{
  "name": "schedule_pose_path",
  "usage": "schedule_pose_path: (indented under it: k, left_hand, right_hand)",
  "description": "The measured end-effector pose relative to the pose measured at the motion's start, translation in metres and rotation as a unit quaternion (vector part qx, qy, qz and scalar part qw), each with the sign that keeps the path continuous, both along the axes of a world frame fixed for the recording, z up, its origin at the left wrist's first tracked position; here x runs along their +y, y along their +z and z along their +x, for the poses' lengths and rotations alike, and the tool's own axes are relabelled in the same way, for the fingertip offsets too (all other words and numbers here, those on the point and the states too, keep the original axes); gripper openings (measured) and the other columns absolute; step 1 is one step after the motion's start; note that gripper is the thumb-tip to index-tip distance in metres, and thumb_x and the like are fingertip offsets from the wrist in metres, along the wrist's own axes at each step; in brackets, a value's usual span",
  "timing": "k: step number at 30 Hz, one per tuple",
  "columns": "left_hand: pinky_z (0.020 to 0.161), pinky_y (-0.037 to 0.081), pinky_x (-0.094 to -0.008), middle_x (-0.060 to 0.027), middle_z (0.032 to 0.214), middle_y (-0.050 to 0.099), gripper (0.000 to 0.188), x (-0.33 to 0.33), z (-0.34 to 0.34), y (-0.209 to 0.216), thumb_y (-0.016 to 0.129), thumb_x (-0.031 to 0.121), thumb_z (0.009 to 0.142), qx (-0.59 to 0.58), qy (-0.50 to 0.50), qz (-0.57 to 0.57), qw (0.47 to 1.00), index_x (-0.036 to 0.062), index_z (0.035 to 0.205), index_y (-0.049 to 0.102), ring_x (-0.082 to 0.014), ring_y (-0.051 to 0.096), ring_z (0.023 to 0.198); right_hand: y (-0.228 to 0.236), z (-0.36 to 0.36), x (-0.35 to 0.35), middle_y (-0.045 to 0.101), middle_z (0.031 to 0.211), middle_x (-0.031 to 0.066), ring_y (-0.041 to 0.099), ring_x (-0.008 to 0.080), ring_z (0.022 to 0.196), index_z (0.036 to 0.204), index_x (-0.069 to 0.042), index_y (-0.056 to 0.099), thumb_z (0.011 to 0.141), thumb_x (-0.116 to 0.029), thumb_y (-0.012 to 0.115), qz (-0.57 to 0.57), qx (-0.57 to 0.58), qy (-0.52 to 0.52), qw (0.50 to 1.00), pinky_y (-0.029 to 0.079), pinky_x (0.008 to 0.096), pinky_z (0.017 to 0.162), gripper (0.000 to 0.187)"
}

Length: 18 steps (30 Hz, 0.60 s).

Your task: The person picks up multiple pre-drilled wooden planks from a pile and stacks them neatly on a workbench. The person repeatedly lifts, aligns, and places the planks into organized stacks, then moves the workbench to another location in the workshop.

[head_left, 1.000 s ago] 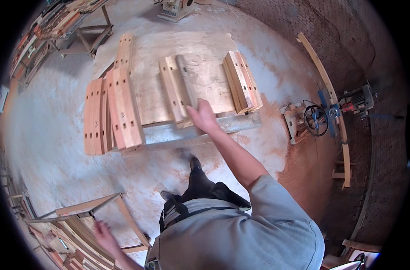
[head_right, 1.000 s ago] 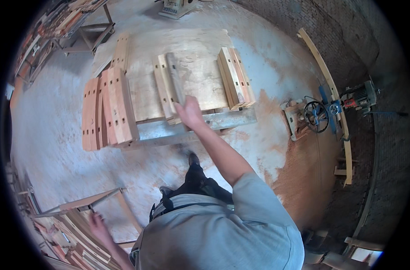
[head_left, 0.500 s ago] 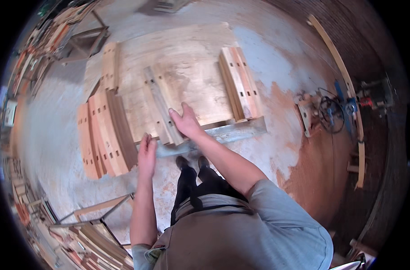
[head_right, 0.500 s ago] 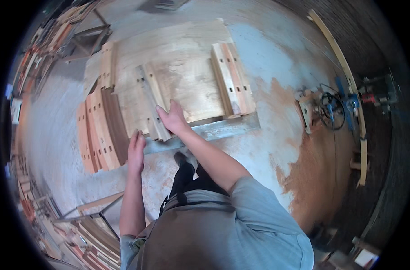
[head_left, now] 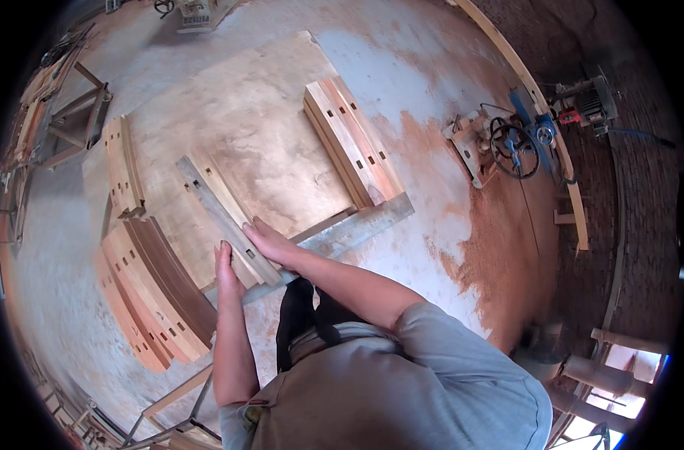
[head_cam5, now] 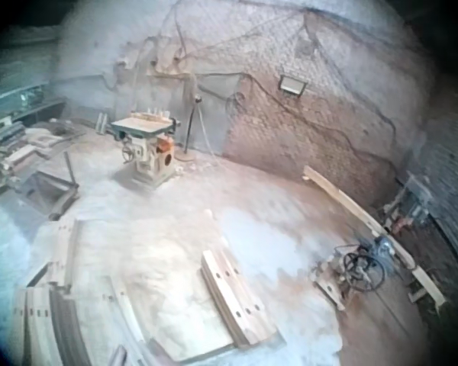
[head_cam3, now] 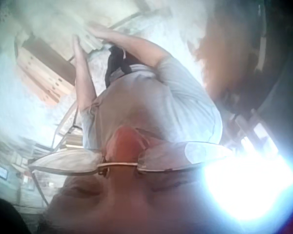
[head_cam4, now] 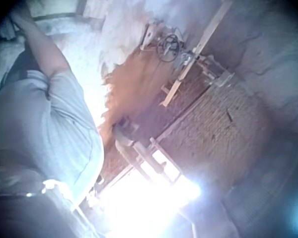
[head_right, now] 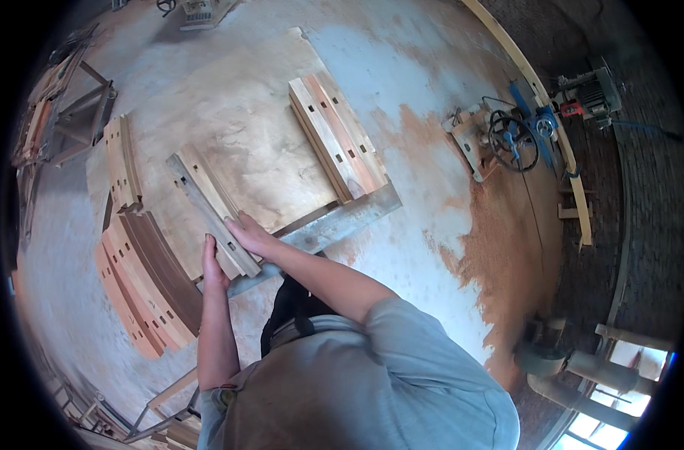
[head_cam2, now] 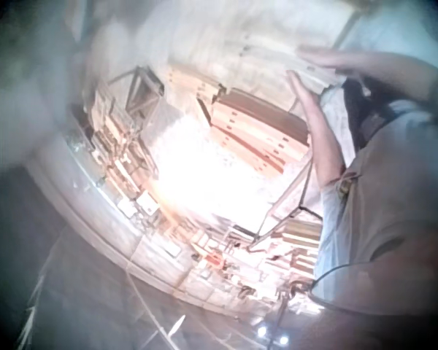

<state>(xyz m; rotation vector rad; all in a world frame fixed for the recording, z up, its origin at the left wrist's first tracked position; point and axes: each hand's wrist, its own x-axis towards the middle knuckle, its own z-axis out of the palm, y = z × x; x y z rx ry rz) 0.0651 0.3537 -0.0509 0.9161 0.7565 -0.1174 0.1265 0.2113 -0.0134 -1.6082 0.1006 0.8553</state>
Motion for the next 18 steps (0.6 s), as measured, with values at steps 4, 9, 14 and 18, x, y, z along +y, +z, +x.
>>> schedule_pose_path:
  k: [4,9,14,18]
  left_hand:
    - [0.087,0.05,-0.0373,-0.0118,0.116,0.058,0.041,-0.009,0.019,-0.009,0.049,0.028,0.095,-0.017,-0.023,-0.067,0.997,0.0043,0.128,0.044,-0.0232,0.059,0.102]
    - [0.085,0.051,-0.0369,-0.0117,0.115,0.058,0.039,-0.062,0.052,-0.019,0.048,0.025,0.095,-0.024,-0.023,-0.05,0.998,0.0044,0.127,0.044,-0.0225,0.06,0.101]
    - [0.088,0.05,-0.0381,-0.012,0.12,0.054,0.042,-0.128,0.088,-0.02,0.048,0.025,0.094,-0.012,-0.075,-0.06,0.995,0.0074,0.131,0.039,-0.0238,0.057,0.106]
    - [0.084,0.051,-0.0361,-0.0101,0.109,0.06,0.039,-0.18,0.123,-0.014,0.051,0.035,0.093,-0.021,-0.087,-0.014,0.996,0.006,0.119,0.051,-0.0211,0.061,0.097]
  right_hand:
    - [-0.023,0.022,-0.011,0.026,0.144,0.032,0.029,0.0362,0.136,0.14,0.013,0.02,0.093,-0.048,0.041,-0.001,0.008,0.011,1.0,0.024,0.0343,0.111,0.08]
    - [-0.015,0.053,-0.069,0.044,0.126,0.0374,0.044,0.0439,0.122,0.131,0.018,0.032,0.09,-0.05,0.044,-0.032,-0.051,-0.017,0.998,0.034,0.0408,0.104,0.081]
    - [-0.032,0.077,-0.136,0.024,0.146,0.0298,0.025,0.0346,0.138,0.14,0.013,0.019,0.093,-0.05,0.039,-0.036,-0.029,-0.036,0.998,0.021,0.0345,0.112,0.081]
    - [-0.045,0.095,-0.175,0.024,0.147,0.0278,0.025,0.032,0.138,0.141,0.012,0.017,0.095,-0.048,0.036,-0.01,-0.014,-0.099,0.995,0.022,0.0331,0.112,0.078]
